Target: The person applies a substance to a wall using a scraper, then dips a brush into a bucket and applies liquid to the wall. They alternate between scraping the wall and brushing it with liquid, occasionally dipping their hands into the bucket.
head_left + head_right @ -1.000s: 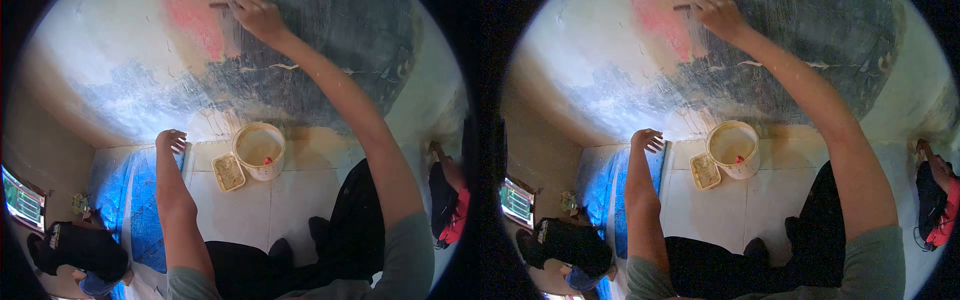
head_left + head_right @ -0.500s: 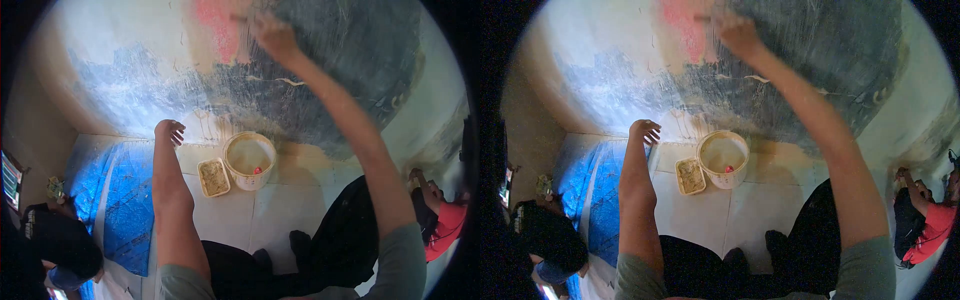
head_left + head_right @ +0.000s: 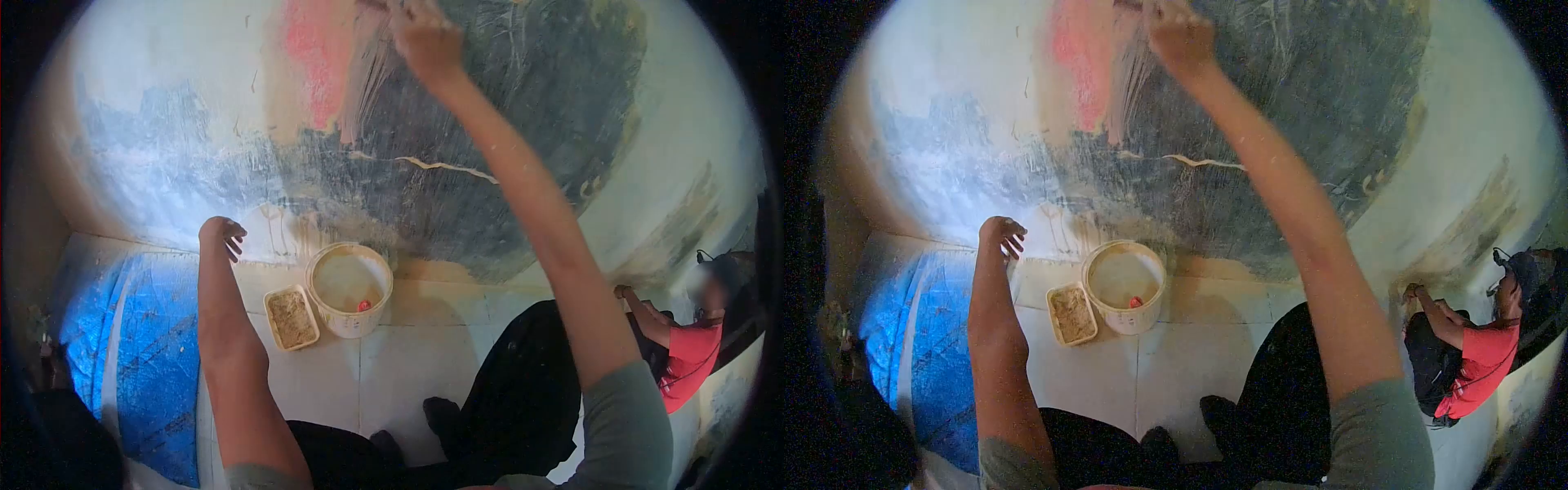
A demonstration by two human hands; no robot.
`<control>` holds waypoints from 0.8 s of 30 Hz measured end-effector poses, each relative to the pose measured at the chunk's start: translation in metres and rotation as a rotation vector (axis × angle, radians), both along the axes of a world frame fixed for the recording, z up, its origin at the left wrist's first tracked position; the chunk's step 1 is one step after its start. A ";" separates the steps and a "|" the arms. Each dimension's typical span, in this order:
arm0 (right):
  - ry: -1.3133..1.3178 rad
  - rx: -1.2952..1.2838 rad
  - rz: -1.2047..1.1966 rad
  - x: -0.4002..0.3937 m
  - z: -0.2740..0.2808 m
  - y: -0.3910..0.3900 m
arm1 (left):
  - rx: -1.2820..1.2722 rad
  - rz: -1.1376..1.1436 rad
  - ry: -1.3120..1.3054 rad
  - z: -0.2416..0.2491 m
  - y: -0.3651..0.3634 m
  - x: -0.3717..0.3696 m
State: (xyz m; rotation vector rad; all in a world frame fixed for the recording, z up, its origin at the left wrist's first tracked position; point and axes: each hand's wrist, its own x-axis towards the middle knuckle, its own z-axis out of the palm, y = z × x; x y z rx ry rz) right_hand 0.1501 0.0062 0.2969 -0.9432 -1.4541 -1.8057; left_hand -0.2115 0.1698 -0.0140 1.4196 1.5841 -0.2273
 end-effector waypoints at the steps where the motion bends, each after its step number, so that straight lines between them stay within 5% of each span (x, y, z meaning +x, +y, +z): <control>1: -0.037 0.026 -0.004 0.011 -0.024 0.018 | -0.004 0.004 0.011 0.000 0.002 -0.001; 6: -0.258 -0.398 -0.137 -0.018 -0.143 0.010 | 0.122 0.003 -0.120 0.048 -0.021 0.009; 8: -0.418 -0.488 0.186 -0.013 -0.148 0.023 | 0.133 0.022 -0.132 0.054 -0.011 0.014; 14: -0.251 0.005 -0.100 -0.011 0.017 0.021 | 0.126 0.018 -0.191 0.045 -0.023 0.013; 17: 0.110 -0.131 -0.059 -0.019 0.053 0.019 | 0.061 -0.034 -0.057 0.014 0.001 0.001; 19: -0.032 0.080 0.016 -0.010 0.005 0.035 | 0.026 0.000 -0.066 0.007 0.005 -0.001; 22: -0.256 -0.190 0.000 -0.019 -0.121 0.033 | 0.015 0.004 -0.090 0.009 0.008 0.001; 24: -0.399 -0.297 -0.033 -0.025 -0.146 0.028 | 0.044 -0.007 -0.090 0.030 -0.002 0.010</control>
